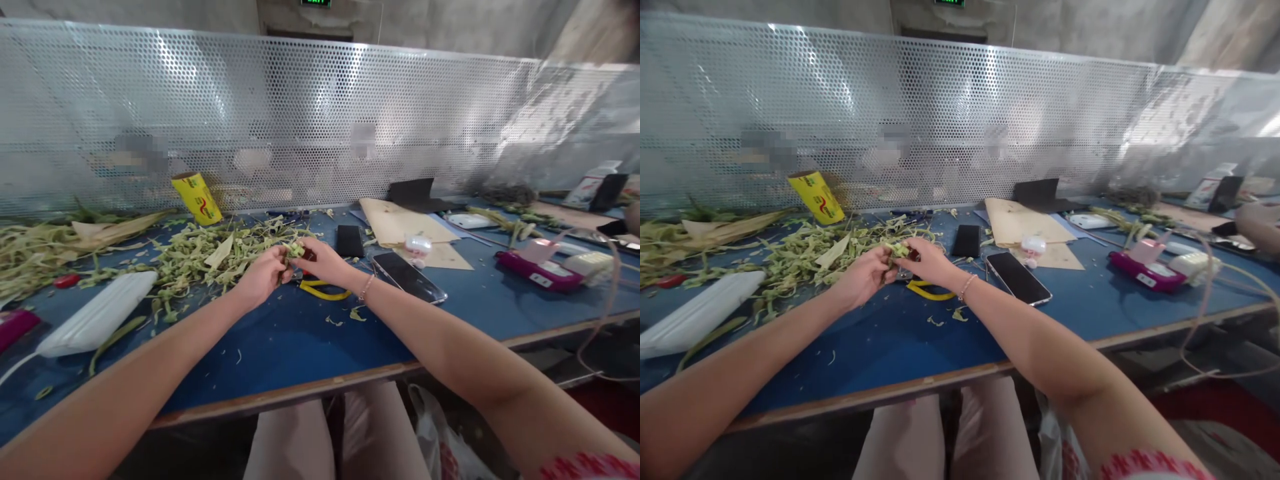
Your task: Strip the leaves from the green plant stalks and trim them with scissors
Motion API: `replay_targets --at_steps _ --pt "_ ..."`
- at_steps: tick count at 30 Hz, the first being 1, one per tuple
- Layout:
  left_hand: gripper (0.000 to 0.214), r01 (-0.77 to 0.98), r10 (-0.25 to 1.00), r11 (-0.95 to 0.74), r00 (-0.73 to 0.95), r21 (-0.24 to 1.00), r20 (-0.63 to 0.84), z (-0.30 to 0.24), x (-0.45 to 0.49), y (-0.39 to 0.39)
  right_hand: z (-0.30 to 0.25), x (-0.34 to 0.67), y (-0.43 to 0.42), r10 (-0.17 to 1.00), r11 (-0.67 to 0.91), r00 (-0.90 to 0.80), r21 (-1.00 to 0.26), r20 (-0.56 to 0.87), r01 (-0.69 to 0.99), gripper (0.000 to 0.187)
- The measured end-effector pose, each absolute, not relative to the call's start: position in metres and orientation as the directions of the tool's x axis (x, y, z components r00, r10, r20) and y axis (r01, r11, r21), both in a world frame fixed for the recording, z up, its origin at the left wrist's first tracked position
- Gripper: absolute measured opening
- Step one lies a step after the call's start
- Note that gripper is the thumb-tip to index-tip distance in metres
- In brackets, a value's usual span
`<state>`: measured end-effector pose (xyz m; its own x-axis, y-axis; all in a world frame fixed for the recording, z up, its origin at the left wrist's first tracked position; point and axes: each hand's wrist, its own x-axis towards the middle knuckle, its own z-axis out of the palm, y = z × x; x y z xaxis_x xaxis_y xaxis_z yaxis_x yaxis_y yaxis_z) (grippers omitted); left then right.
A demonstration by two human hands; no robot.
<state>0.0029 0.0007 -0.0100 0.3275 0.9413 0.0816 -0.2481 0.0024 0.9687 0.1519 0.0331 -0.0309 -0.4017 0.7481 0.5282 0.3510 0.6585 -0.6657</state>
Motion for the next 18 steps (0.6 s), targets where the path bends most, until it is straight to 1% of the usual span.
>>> replay_targets --at_steps 3,5,8,11,13,15,18 --pt "0.024 -0.231 0.957 -0.021 0.279 0.973 0.087 -0.0103 0.0065 -0.0013 -0.0308 0.1523 0.0325 0.778 0.619 -0.353 -0.730 0.519 0.290 0.019" --pt "0.023 -0.218 0.966 -0.015 0.249 0.976 0.071 -0.0107 0.0076 -0.0012 -0.0295 0.1531 0.0315 0.782 0.612 -0.344 -0.745 0.520 0.265 0.016" --pt "0.017 -0.193 0.969 0.008 0.243 0.981 0.040 -0.0121 0.0074 0.0005 -0.0255 0.1542 0.0286 0.778 0.622 -0.328 -0.730 0.535 0.284 0.011" --pt "0.007 -0.159 0.968 0.020 0.249 0.987 0.021 -0.0132 0.0054 0.0025 -0.0221 0.1550 0.0269 0.763 0.645 -0.295 -0.701 0.575 0.303 0.011" --pt "0.007 -0.145 0.970 0.026 0.242 0.989 0.010 -0.0130 0.0038 0.0031 -0.0219 0.1550 0.0273 0.756 0.654 -0.283 -0.699 0.590 0.290 0.013" --pt "0.008 -0.146 0.972 0.019 0.234 0.989 0.016 -0.0122 0.0025 0.0031 -0.0227 0.1543 0.0285 0.766 0.639 -0.285 -0.731 0.576 0.240 0.012" --pt "0.007 -0.146 0.972 -0.023 0.227 0.989 0.056 -0.0121 0.0013 0.0031 -0.0235 0.1524 0.0297 0.806 0.568 -0.301 -0.809 0.510 0.149 0.009"
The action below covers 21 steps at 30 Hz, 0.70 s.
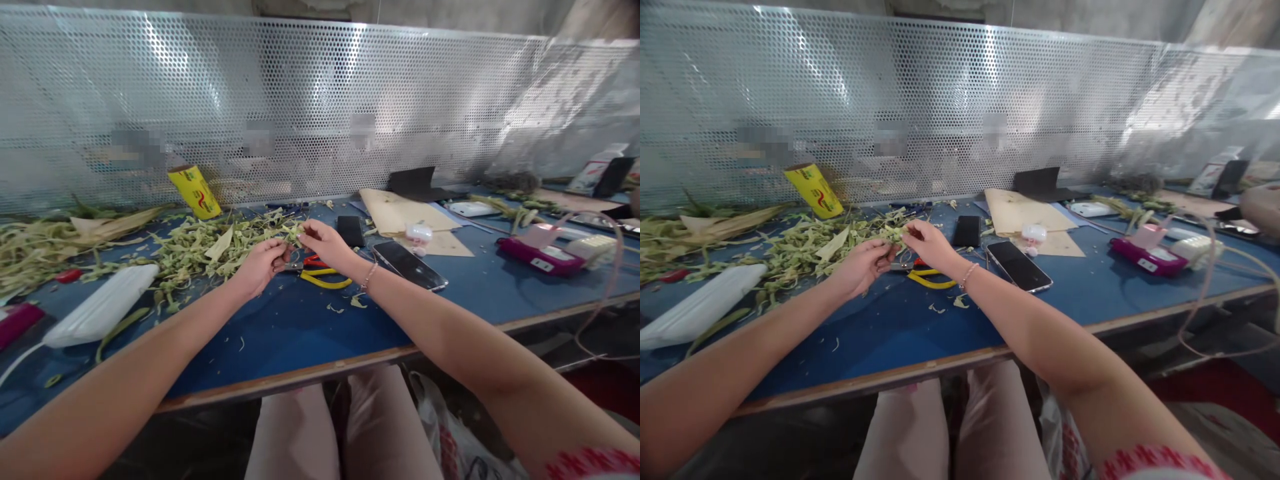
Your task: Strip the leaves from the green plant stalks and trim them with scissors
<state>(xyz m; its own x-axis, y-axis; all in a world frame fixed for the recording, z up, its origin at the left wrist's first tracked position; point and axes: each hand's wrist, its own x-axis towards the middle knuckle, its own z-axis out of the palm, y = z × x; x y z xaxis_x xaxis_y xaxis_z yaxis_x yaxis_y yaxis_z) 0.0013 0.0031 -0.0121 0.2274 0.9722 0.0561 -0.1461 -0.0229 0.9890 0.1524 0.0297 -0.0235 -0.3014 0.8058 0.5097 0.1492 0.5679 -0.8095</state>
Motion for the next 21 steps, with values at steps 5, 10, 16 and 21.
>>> replay_targets --at_steps 5,10,16,21 --pt "0.008 -0.075 0.961 -0.098 0.252 0.992 0.114 -0.0152 0.0000 0.0046 -0.0222 0.1501 0.0290 0.858 0.453 -0.296 -0.890 0.420 0.049 0.010" --pt "0.011 0.014 0.945 -0.176 0.283 0.984 0.165 -0.0149 -0.0007 0.0038 -0.0223 0.1481 0.0295 0.898 0.341 -0.274 -0.938 0.345 -0.064 0.016" --pt "0.024 0.127 0.907 -0.286 0.356 0.950 0.225 -0.0159 -0.0007 0.0023 -0.0215 0.1504 0.0291 0.915 0.100 -0.364 -0.972 0.175 -0.214 0.020" --pt "0.025 0.101 0.916 -0.255 0.345 0.962 0.207 -0.0193 -0.0008 0.0035 -0.0190 0.1519 0.0264 0.917 0.065 -0.370 -0.969 0.152 -0.238 0.019"
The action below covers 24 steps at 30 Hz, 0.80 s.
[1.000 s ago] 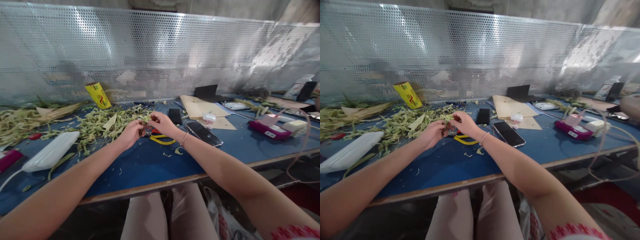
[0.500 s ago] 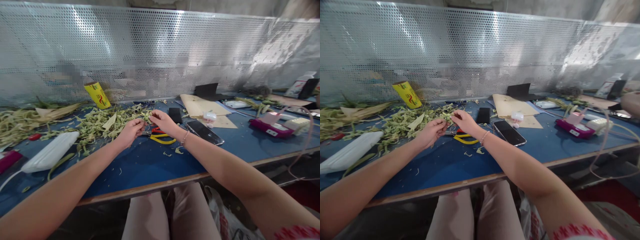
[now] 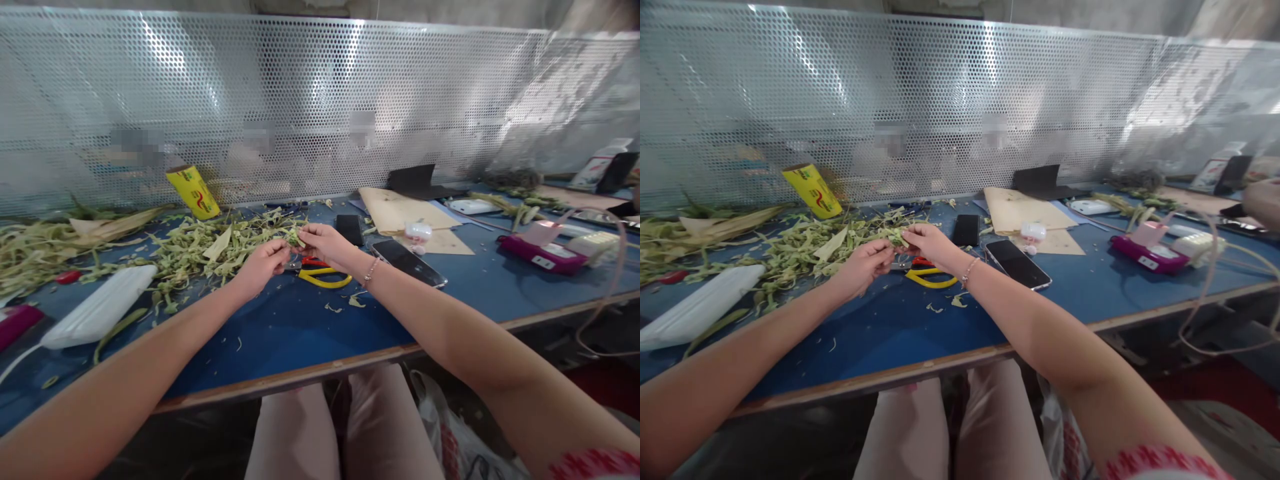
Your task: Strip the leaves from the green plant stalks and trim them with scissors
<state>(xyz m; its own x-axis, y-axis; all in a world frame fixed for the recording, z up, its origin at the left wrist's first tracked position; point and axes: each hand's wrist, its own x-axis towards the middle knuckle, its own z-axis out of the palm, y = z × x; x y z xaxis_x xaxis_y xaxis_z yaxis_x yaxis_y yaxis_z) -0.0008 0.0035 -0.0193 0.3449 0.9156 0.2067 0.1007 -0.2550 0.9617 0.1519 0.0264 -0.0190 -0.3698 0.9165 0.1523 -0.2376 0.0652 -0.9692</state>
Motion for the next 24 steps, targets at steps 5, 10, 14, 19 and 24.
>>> replay_targets --at_steps 5,10,14,19,24 --pt "0.014 0.068 0.930 -0.206 0.325 0.976 0.174 -0.0189 -0.0008 0.0032 -0.0189 0.1496 0.0252 0.923 0.092 -0.346 -0.969 0.170 -0.229 0.018" --pt "0.017 0.043 0.932 -0.184 0.327 0.982 0.160 -0.0175 -0.0003 0.0025 -0.0209 0.1498 0.0262 0.909 0.148 -0.356 -0.966 0.216 -0.210 0.017" --pt "0.021 0.034 0.939 -0.170 0.309 0.985 0.151 -0.0171 0.0008 0.0014 -0.0211 0.1510 0.0257 0.915 0.165 -0.341 -0.971 0.217 -0.174 0.018" --pt "0.017 0.005 0.943 -0.065 0.326 0.998 0.059 -0.0164 0.0015 0.0002 -0.0212 0.1516 0.0261 0.925 0.150 -0.331 -0.979 0.188 -0.138 0.014" --pt "0.009 -0.038 0.950 -0.013 0.313 0.999 0.025 -0.0198 0.0002 0.0038 -0.0220 0.1508 0.0266 0.917 0.163 -0.343 -0.975 0.205 -0.148 0.014"
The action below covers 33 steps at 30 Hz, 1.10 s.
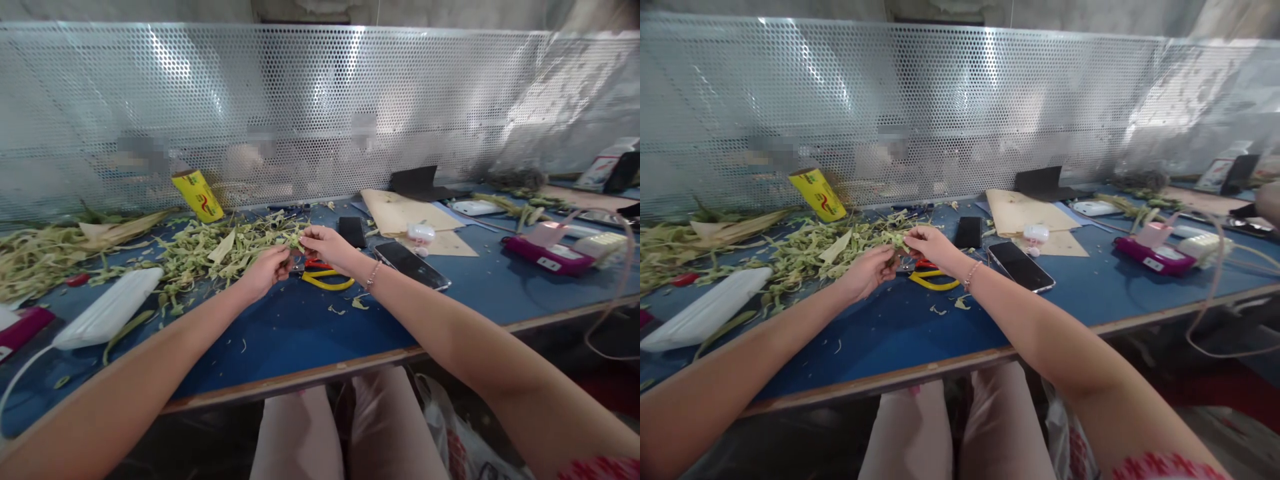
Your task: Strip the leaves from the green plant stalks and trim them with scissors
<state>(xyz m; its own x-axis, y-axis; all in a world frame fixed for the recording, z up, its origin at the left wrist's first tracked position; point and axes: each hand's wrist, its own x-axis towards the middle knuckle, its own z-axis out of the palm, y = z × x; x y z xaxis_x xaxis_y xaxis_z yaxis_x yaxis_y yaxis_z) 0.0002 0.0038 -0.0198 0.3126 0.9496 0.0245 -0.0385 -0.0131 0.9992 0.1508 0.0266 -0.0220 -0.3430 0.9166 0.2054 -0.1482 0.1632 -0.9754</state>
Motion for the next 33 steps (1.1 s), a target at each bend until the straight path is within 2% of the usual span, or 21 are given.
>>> replay_targets --at_steps 13,23,28,33 --pt "0.014 -0.075 0.936 0.006 0.352 0.997 0.021 -0.021 -0.001 0.004 -0.026 0.152 0.030 0.898 0.198 -0.373 -0.971 0.234 -0.134 0.017" --pt "0.015 -0.046 0.965 0.002 0.263 0.999 0.010 -0.016 0.002 0.003 -0.024 0.152 0.029 0.920 0.169 -0.334 -0.977 0.204 -0.129 0.014" --pt "0.015 -0.078 0.971 -0.076 0.223 0.994 0.092 -0.019 0.000 0.004 -0.022 0.151 0.028 0.933 0.146 -0.315 -0.982 0.176 -0.117 0.015" --pt "0.018 0.043 0.941 -0.203 0.284 0.978 0.183 -0.026 -0.005 0.009 -0.021 0.151 0.027 0.938 0.139 -0.300 -0.980 0.176 -0.142 0.013"
